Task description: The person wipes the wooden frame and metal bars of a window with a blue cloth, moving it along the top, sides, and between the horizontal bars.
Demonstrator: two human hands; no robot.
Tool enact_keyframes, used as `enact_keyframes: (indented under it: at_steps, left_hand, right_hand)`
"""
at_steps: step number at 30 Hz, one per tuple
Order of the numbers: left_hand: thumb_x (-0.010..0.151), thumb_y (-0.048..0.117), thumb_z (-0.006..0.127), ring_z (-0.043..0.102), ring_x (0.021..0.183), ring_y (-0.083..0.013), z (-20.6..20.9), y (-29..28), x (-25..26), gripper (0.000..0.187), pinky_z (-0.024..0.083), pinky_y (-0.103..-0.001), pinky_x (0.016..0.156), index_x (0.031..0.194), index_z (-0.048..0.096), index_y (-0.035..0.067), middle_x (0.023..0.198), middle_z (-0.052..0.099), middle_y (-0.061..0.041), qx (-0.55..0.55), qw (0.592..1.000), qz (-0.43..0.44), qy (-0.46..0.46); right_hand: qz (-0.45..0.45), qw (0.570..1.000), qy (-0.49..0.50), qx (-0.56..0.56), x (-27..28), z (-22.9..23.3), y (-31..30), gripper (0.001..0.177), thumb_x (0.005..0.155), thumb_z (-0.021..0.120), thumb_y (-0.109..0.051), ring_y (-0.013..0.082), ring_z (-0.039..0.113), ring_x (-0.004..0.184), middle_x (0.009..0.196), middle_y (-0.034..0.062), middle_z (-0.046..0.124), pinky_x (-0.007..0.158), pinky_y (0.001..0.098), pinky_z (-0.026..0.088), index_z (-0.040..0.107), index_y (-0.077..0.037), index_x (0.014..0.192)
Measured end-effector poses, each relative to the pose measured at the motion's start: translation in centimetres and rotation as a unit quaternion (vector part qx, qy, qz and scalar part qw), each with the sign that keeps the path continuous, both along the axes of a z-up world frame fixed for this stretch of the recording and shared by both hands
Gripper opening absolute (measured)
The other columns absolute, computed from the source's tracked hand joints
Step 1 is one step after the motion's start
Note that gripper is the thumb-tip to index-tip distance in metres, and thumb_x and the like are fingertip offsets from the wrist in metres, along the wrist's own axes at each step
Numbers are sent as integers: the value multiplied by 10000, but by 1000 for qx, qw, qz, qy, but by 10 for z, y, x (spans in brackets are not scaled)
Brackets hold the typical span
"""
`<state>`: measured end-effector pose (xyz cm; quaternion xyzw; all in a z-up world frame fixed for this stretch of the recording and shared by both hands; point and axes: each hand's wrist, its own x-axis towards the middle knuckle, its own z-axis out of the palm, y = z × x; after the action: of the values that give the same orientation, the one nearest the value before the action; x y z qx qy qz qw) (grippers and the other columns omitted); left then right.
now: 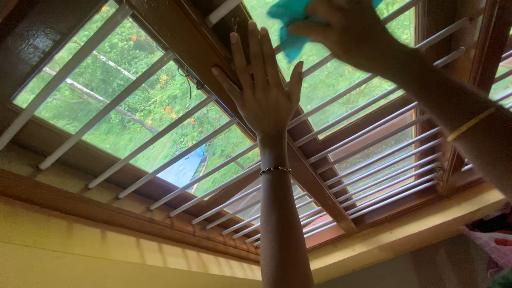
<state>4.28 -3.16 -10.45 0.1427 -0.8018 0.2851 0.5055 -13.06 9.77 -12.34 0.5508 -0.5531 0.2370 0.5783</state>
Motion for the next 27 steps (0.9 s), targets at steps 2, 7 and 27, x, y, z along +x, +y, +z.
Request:
enact_keyframes:
  at_steps: [2,7,27]
  left_hand:
    - [1051,687,347,322,1560,-248,-2,-1,-1,737,76,-672,1276,1578,455,184,1643,414,35,-1,1000,0,2]
    - [1049,708,352,320,1564,-252,-1,0,0,754,76,-682,1275,1588,424,185,1648,401,39,3,1000,5,0]
    - [936,812,17,314,1611,-211,-12,-8,6,929,6,-686,1342,1602,359,263,1672,364,87,13,996,-84,3]
  right_hand:
    - [-8,999,-38,-17,-11,-18,9,175,1040,736,-210,252,503,1353,1359,41,652,1116,509,391,740,-178,1212]
    - [0,995,-91,-47,7,-69,-10,221,1011,740,-164,265,467,1373,1388,36,619,1115,517,386,752,-184,1230]
    - [119,976,-180,28,92,-34,-18,293,864,780,-158,309,464,1158,1407,65,606,1053,490,422,760,-125,1155]
